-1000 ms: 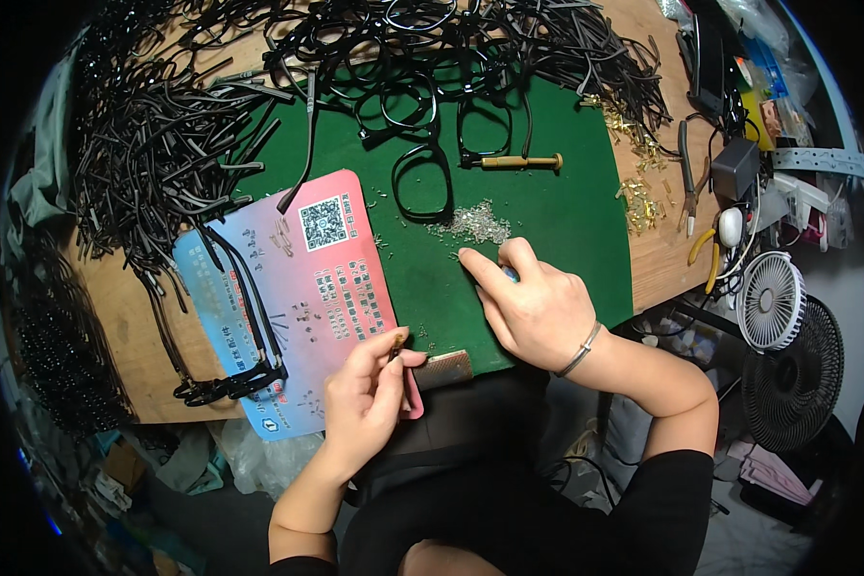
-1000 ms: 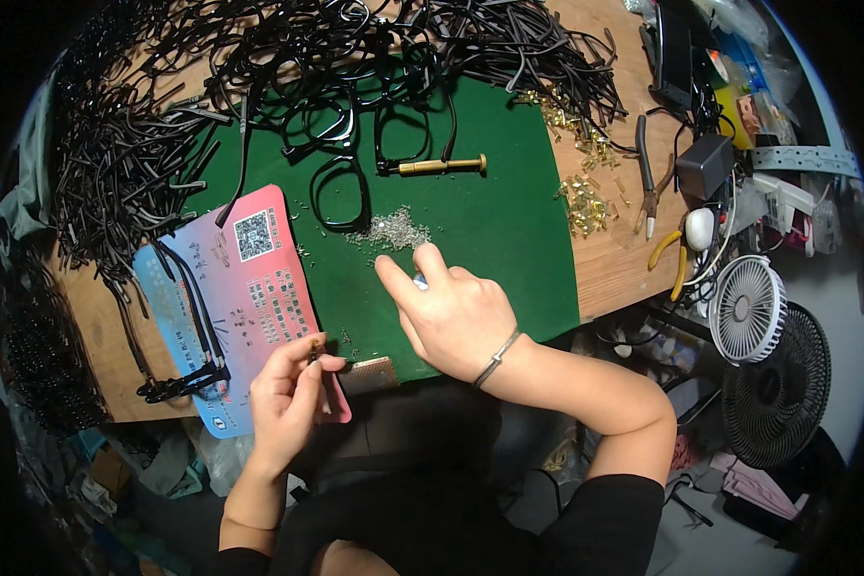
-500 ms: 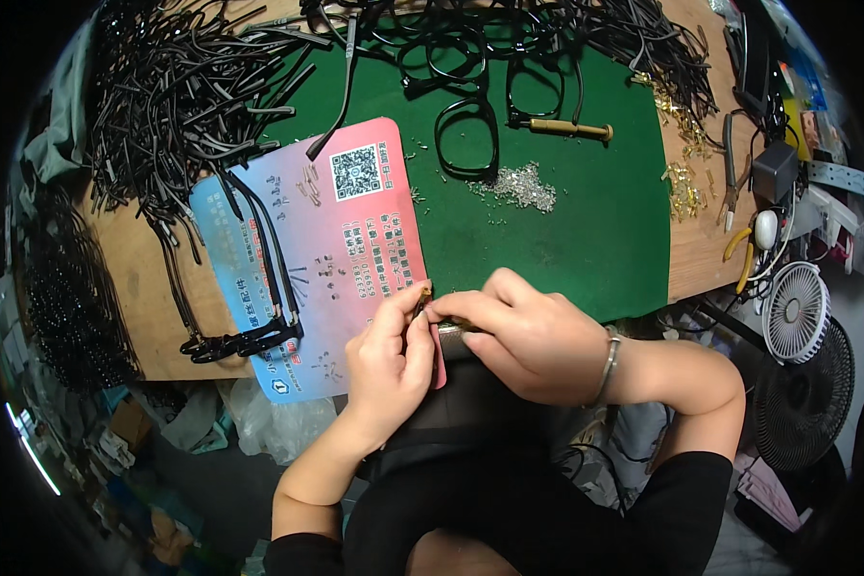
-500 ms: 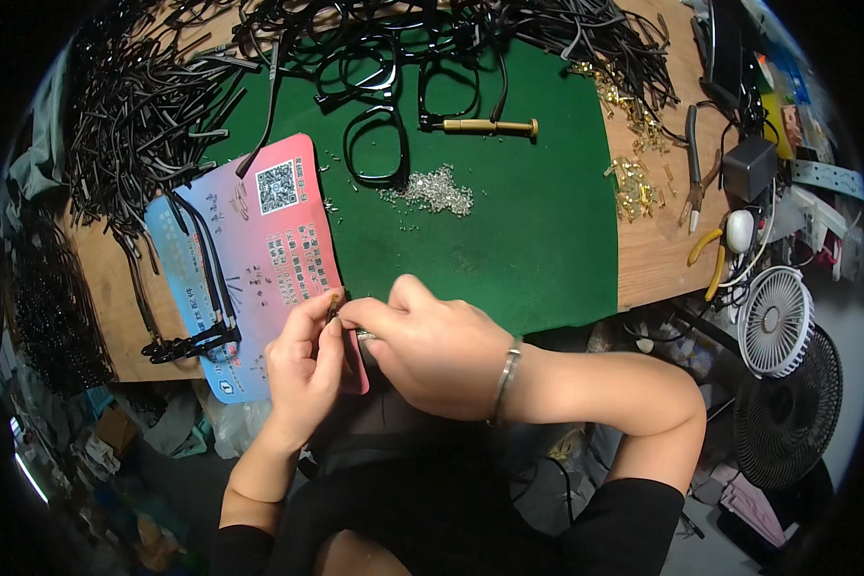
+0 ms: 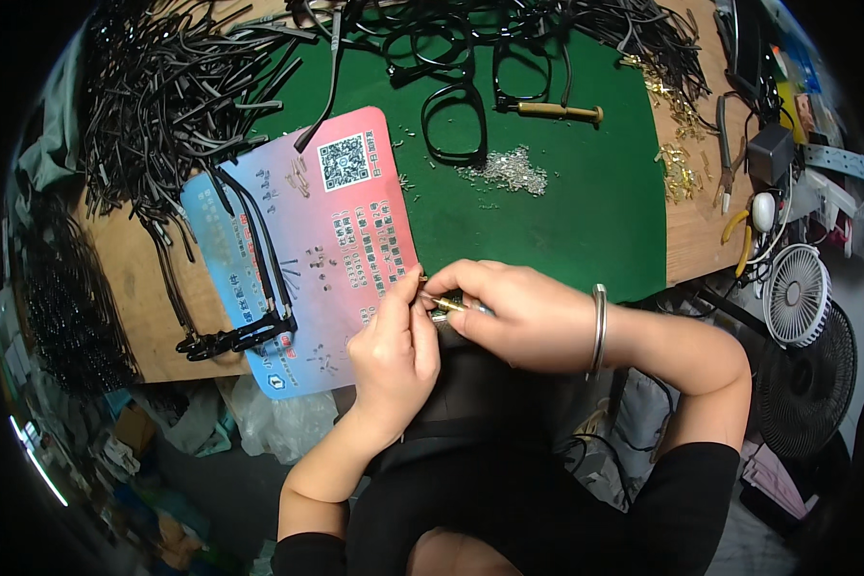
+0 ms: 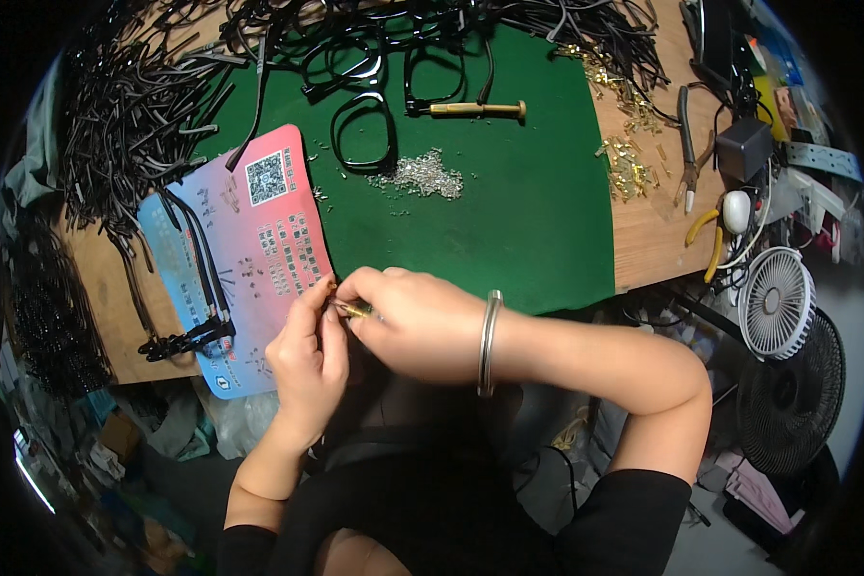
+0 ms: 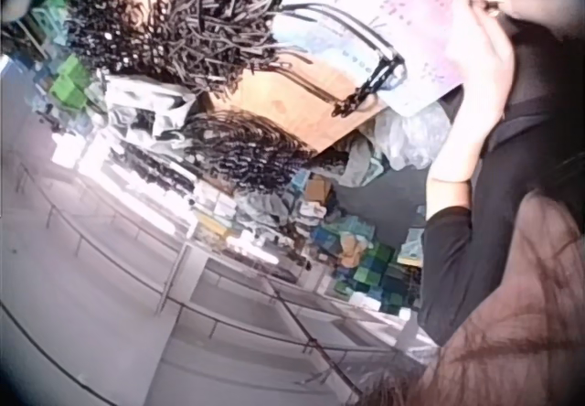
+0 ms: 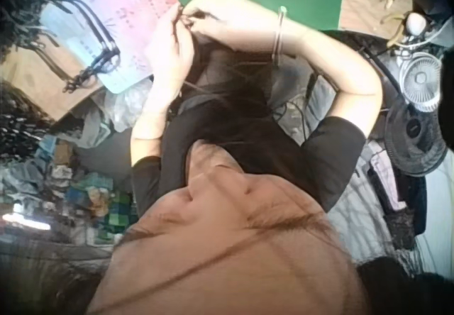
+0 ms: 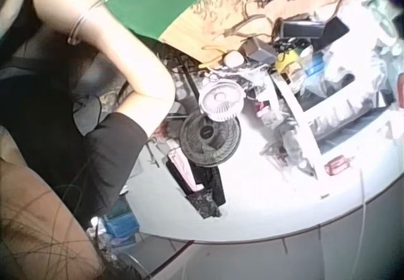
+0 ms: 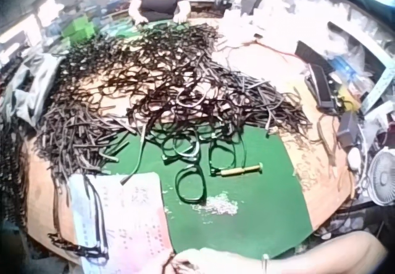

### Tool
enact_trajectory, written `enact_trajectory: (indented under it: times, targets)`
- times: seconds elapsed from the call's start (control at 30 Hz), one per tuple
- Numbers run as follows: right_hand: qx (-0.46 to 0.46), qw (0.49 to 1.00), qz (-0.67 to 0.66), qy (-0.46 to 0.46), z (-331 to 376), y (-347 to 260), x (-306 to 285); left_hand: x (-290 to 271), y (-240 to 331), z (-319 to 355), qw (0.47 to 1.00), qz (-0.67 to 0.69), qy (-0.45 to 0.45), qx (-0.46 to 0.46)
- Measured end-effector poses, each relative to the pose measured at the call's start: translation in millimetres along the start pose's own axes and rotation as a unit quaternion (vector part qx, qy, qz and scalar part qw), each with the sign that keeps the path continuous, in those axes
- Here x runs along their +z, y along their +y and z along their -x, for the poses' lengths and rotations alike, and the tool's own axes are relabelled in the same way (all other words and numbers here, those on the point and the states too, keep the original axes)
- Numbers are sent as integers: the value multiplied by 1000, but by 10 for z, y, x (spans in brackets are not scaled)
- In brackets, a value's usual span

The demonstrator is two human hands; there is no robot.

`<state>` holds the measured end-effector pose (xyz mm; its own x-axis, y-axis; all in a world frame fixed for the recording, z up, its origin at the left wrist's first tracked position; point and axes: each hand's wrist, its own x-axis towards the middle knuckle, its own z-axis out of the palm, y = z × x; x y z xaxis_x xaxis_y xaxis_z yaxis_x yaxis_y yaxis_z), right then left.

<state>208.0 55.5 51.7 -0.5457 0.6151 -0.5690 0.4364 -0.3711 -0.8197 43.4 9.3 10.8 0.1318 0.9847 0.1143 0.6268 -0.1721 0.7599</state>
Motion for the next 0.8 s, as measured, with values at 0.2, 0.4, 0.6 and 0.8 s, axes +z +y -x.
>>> enact_trajectory:
  times: [0.2, 0.4, 0.6, 0.8]
  targets:
    - [74, 992, -84, -51, -38, -85, -36, -30, -18, -30, 1000, 11, -14, -6]
    - [-17, 1000, -6, -13, -78, 21, 24, -50, -34, -39, 999, 35, -27, -15]
    - [-26, 989, 147, 9, 61, 76, 83, -145, 76, -81, 992, 57, -98, -59]
    - [-85, 957, 233, 153, 366, 319, -148, -189, 219, -411, 989, 97, -111, -20]
